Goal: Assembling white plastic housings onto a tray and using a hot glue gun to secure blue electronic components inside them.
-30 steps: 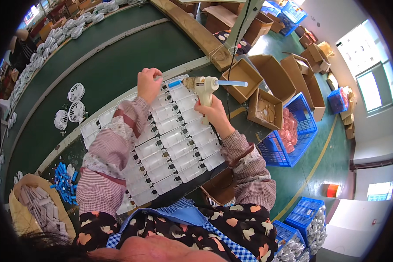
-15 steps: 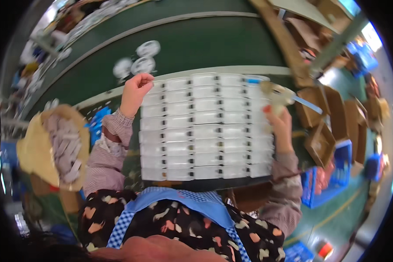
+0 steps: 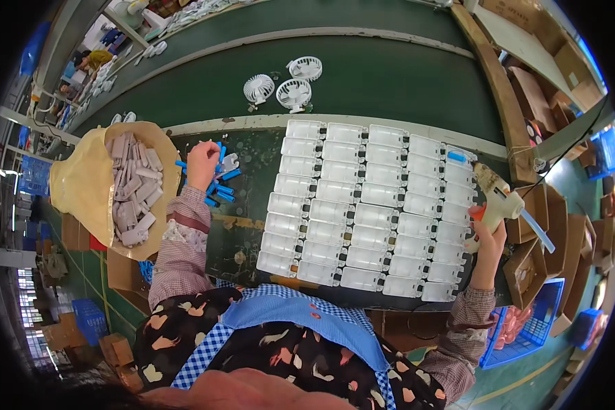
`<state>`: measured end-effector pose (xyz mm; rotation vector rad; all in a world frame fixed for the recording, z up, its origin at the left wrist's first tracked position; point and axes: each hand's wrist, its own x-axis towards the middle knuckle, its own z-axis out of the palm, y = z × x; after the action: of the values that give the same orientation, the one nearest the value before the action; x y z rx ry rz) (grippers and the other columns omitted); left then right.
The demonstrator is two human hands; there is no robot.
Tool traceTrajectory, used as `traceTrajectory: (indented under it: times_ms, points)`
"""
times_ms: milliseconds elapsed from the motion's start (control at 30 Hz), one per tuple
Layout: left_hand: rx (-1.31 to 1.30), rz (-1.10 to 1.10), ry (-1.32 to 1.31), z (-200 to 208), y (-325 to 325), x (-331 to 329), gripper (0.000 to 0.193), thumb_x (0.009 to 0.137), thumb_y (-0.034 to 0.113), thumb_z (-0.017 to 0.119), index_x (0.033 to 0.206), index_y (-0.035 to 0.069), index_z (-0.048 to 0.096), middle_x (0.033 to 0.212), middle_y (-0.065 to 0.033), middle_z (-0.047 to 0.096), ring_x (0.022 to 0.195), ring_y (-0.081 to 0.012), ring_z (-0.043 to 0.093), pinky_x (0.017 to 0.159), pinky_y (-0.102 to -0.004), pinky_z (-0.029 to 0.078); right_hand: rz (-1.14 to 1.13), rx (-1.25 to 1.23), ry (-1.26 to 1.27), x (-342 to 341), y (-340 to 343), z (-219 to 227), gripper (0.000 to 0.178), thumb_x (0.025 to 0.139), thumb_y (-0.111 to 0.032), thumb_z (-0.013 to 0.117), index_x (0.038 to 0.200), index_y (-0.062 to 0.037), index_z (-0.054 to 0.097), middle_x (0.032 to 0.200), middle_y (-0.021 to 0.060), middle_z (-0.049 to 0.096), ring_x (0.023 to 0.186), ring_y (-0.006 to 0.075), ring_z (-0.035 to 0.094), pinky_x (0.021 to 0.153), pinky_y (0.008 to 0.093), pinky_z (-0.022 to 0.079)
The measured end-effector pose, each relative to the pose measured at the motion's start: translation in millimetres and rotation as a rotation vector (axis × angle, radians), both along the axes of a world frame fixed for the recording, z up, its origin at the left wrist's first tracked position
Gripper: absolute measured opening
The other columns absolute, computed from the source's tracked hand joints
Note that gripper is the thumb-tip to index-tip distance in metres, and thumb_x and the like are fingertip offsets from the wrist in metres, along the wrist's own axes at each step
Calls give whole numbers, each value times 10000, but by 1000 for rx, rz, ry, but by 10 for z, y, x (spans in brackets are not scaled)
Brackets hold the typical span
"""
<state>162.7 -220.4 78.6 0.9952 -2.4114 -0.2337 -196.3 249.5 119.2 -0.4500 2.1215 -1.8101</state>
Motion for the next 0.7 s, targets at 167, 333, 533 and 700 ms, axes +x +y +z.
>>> traceTrajectory:
  times_ms: [167, 333, 533, 700]
  points:
    - [172, 160, 157, -1, 40, 69, 60, 753, 26, 593, 811, 28, 608, 730, -108, 624, 685, -242, 599, 623, -338, 472, -5, -9, -3, 62, 32, 2, 354, 765, -99, 532, 1099, 16, 528, 953, 54, 603, 797, 102, 512, 725, 225, 412]
    - [27, 122, -50, -164, -40, 208, 134, 768, 70, 574, 856, 94, 672, 826, -134, 643, 806, -321, 581, 720, -421, 466, 45, 61, 13, 34, 119, -46, 352, 765, -95, 531, 1100, 14, 528, 959, 56, 605, 809, 105, 520, 726, 227, 417]
    - [-64, -7, -402, -152, -126, 82, 242, 705, 0, 557, 872, 121, 682, 808, -117, 615, 812, -314, 532, 739, -419, 449, 55, 20, -42, 60, 81, -120, 366, 768, -93, 535, 1119, 13, 523, 981, 69, 611, 854, 119, 549, 735, 233, 440]
    - [-70, -146, -517, -128, -263, -93, 233, 681, 0, 594, 862, 127, 666, 799, -96, 577, 825, -295, 526, 733, -408, 444, 14, -11, -38, 104, 157, -39, 384, 770, -96, 537, 1137, 15, 513, 990, 84, 610, 876, 129, 551, 753, 239, 446]
